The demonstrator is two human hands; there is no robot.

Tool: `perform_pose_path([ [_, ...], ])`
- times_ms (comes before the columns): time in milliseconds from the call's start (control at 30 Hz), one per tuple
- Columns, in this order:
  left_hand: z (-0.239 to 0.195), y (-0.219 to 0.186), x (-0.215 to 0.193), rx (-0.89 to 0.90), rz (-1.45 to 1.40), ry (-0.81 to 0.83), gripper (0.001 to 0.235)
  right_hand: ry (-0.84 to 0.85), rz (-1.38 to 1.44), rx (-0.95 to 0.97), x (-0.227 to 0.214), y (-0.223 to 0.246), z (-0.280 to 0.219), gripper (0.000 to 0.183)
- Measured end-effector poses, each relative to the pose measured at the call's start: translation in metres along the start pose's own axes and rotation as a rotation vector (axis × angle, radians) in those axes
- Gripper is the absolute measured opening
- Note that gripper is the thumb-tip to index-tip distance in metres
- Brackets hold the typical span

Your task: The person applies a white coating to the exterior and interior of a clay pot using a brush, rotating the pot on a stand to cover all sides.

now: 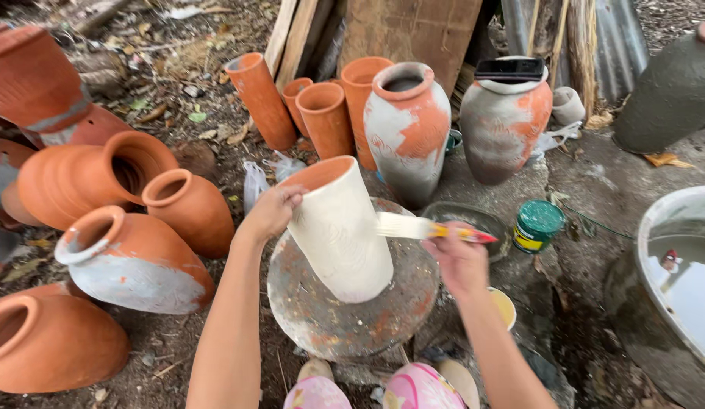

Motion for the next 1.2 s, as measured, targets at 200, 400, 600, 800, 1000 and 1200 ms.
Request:
perform_pose_path([
  [200, -0.034, 0.037, -0.018, -0.005, 0.03, 0.005, 0.032, 0.141, -0.049, 0.055, 0.112, -0.021, 0.067, 0.011],
  [400, -0.046, 0.02, -0.017, 0.011, -0.045, -0.024, 0.033, -0.012, -0.284, -0.29, 0.129, -0.004, 0.081, 0.008],
  [600, -0.028, -0.013, -0.008, -0.014, 0.035, -0.078, 0.027, 0.651, -1.269, -0.854, 0.205, -0.022, -0.041, 0.023],
  [800, -0.028, -0.005, -0.011, -0.073, -0.09, -0.076, 0.024, 0.009, -0.396, -0.286, 0.131, -0.006, 0.025, 0.012],
  [1000, -0.017, -0.023, -0.001, -0.047, 0.029, -0.169, 0.024, 0.19, -1.056, -0.656, 0.14, -0.016, -0.011, 0.01],
  [1200, 0.006, -0.045, 0.006, -0.087, 0.144, -0.168, 0.024, 0.611, -1.156, -0.611, 0.156, -0.044, -0.062, 0.017],
])
Point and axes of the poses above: each hand's wrist, its own z-axis towards the middle knuckle, its own x-axis out of the palm, y = z × x, the point moved 2 cm from there along z, towards the middle knuckle, and after that the axes turned 10 degrees about y, right-handed, at the moved point
